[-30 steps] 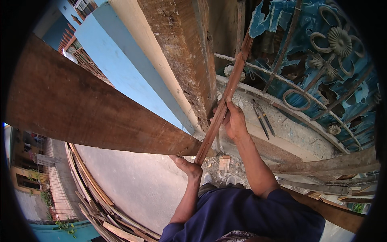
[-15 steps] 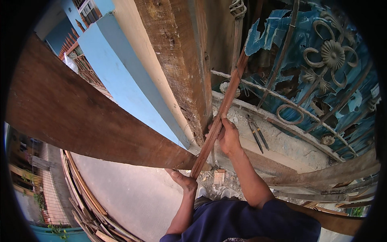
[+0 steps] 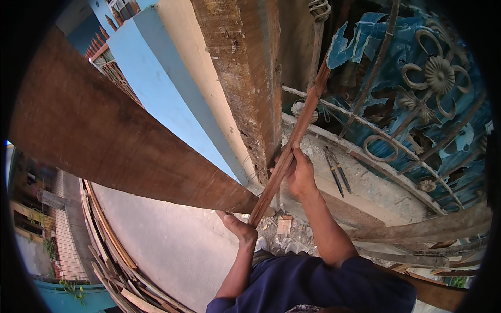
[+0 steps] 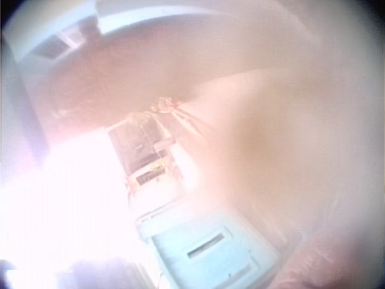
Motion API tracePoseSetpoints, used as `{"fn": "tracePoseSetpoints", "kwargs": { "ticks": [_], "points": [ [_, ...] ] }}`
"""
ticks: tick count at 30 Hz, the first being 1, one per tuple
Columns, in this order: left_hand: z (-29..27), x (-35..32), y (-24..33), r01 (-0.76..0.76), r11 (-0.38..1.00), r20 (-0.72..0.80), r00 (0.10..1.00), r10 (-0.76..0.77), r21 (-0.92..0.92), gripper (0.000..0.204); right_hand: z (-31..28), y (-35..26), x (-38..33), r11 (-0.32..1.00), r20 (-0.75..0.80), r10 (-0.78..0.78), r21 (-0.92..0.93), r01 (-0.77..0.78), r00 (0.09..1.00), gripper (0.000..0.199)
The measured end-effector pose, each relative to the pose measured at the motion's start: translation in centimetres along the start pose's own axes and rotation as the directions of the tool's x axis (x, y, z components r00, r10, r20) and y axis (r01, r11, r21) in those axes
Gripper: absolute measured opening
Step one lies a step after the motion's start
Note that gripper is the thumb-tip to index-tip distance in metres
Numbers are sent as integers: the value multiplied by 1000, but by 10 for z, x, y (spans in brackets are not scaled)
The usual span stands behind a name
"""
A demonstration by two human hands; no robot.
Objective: The person uses pliers to remove nails from a wooden plank attached to a metal gate. They repeatedly pry and pull the nails out, then place the plank aside.
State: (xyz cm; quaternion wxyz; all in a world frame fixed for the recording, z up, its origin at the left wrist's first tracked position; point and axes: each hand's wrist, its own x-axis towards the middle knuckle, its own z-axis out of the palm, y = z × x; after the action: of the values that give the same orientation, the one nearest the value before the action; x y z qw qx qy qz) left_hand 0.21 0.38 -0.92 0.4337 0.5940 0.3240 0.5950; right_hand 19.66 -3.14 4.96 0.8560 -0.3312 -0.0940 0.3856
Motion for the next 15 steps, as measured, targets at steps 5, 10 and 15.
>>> {"fn": "tracePoseSetpoints", "kwargs": {
  "ticks": [5,10,15],
  "points": [
    [6,3,10,36,996,-54,998,-31,80,96,-1,1,1,1000,31,-7,8,7,1000,32],
    [5,2,3,33,996,-58,998,-28,85,97,1,-1,-1,1000,30,-6,7,6,1000,32],
    [4,3,1,41,996,-54,998,-37,73,97,1,2,2,1000,8,2,1,-2,1000,32]
  ]
}}
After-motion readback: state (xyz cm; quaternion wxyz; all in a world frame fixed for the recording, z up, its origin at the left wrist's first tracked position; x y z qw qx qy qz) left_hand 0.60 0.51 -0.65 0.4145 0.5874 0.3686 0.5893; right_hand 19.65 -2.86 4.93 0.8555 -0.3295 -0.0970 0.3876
